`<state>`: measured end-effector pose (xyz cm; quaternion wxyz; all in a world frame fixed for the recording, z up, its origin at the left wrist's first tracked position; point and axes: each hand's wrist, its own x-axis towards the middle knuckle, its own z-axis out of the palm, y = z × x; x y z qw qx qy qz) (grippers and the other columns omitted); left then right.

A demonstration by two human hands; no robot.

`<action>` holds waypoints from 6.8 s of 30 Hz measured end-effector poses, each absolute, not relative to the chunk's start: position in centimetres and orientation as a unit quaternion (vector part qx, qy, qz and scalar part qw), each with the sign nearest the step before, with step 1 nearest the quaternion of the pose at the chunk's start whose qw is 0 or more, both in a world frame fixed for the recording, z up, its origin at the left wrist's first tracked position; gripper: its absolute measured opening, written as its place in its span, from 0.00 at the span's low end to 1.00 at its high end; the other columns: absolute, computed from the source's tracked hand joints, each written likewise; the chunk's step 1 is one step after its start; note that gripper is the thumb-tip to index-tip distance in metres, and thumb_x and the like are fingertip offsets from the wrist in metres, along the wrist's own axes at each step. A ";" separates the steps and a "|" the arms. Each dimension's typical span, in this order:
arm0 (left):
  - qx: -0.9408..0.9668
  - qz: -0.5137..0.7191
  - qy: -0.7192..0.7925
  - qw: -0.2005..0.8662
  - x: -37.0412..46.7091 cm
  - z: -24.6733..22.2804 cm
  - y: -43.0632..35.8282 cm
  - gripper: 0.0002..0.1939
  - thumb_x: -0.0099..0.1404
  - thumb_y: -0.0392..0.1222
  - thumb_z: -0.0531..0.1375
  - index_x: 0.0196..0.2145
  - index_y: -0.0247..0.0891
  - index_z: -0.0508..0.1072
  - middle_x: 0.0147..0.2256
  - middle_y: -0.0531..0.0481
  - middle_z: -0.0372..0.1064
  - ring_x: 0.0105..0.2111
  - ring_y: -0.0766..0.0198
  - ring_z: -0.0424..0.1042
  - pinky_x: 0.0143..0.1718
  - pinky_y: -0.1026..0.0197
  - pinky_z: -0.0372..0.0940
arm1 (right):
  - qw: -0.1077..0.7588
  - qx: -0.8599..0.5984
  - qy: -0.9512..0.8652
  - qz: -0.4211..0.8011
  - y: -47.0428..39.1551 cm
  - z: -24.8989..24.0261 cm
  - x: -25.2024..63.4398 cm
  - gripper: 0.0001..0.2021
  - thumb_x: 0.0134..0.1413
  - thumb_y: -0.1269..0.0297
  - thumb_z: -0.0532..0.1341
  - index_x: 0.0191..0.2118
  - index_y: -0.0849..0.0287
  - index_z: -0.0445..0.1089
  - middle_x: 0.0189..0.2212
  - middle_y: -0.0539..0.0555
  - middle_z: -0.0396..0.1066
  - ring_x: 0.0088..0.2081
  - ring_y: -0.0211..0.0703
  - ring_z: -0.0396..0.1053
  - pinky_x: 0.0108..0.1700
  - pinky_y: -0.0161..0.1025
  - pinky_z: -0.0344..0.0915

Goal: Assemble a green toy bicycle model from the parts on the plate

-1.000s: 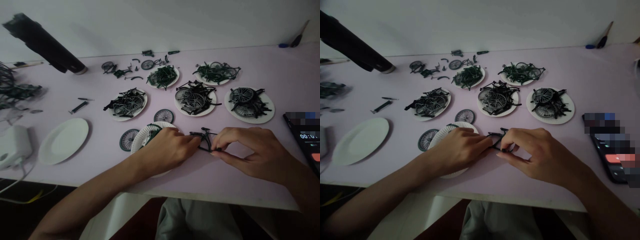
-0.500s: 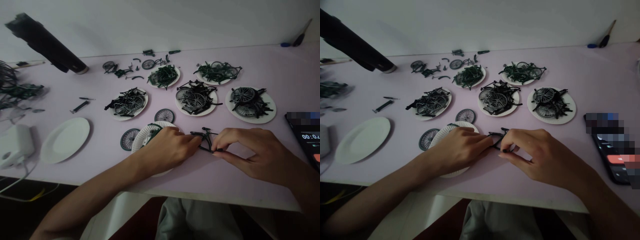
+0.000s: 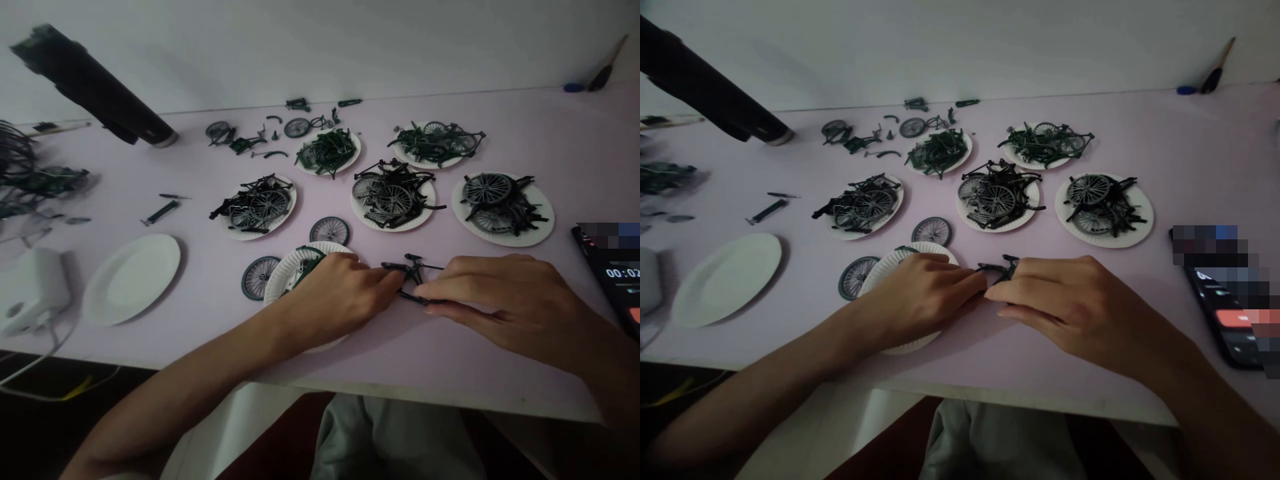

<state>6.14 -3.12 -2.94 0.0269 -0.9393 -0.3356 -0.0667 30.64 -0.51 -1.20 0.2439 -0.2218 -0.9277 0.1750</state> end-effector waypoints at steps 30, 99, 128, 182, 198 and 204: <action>-0.937 -0.066 -0.343 0.026 6.3 -3.0 -3.2 0.12 0.74 0.32 0.49 0.33 0.35 0.67 0.22 0.56 0.61 0.19 0.66 0.57 0.22 0.58 0.49 | 0.263 -0.191 -0.934 0.146 -0.6 -0.6 30.5 0.04 0.65 0.69 0.60 0.37 0.57 0.71 0.33 0.51 0.79 0.35 0.42 0.77 0.36 0.39 0.70; -0.938 -0.069 -0.338 0.031 6.1 -3.4 -3.0 0.11 0.74 0.32 0.50 0.32 0.36 0.66 0.22 0.56 0.62 0.18 0.66 0.58 0.23 0.59 0.50 | 0.238 -0.227 -0.920 0.212 -0.7 -1.7 30.4 0.12 0.66 0.70 0.57 0.49 0.59 0.76 0.43 0.52 0.81 0.39 0.41 0.80 0.40 0.32 0.73; -0.938 -0.070 -0.337 0.035 6.1 -3.4 -3.0 0.10 0.73 0.32 0.51 0.32 0.36 0.65 0.22 0.56 0.61 0.19 0.66 0.57 0.23 0.59 0.50 | 0.233 -0.246 -0.925 0.174 -0.7 -1.5 30.0 0.12 0.68 0.63 0.57 0.36 0.59 0.76 0.31 0.52 0.80 0.28 0.43 0.77 0.30 0.38 0.69; -0.939 -0.075 -0.335 0.035 6.1 -3.3 -2.9 0.11 0.72 0.31 0.50 0.31 0.35 0.65 0.22 0.54 0.64 0.19 0.68 0.60 0.23 0.61 0.52 | 0.232 -0.249 -0.909 0.240 -0.6 -1.9 30.8 0.15 0.64 0.70 0.59 0.52 0.51 0.76 0.44 0.46 0.81 0.37 0.42 0.81 0.43 0.36 0.78; -0.937 -0.092 -0.335 0.035 6.2 -3.4 -2.8 0.12 0.74 0.34 0.51 0.31 0.35 0.66 0.21 0.56 0.62 0.18 0.68 0.58 0.22 0.60 0.50 | 0.258 -0.232 -0.928 0.134 -0.9 -2.2 29.7 0.14 0.67 0.68 0.59 0.55 0.58 0.72 0.42 0.53 0.81 0.35 0.44 0.80 0.37 0.38 0.74; -0.935 -0.089 -0.341 0.026 6.2 -3.4 -2.8 0.15 0.76 0.36 0.48 0.33 0.34 0.68 0.22 0.55 0.65 0.19 0.68 0.60 0.23 0.60 0.51 | 0.197 -0.239 -0.929 0.203 -1.2 -1.5 30.4 0.20 0.68 0.74 0.53 0.62 0.61 0.66 0.55 0.54 0.75 0.52 0.43 0.75 0.55 0.37 0.72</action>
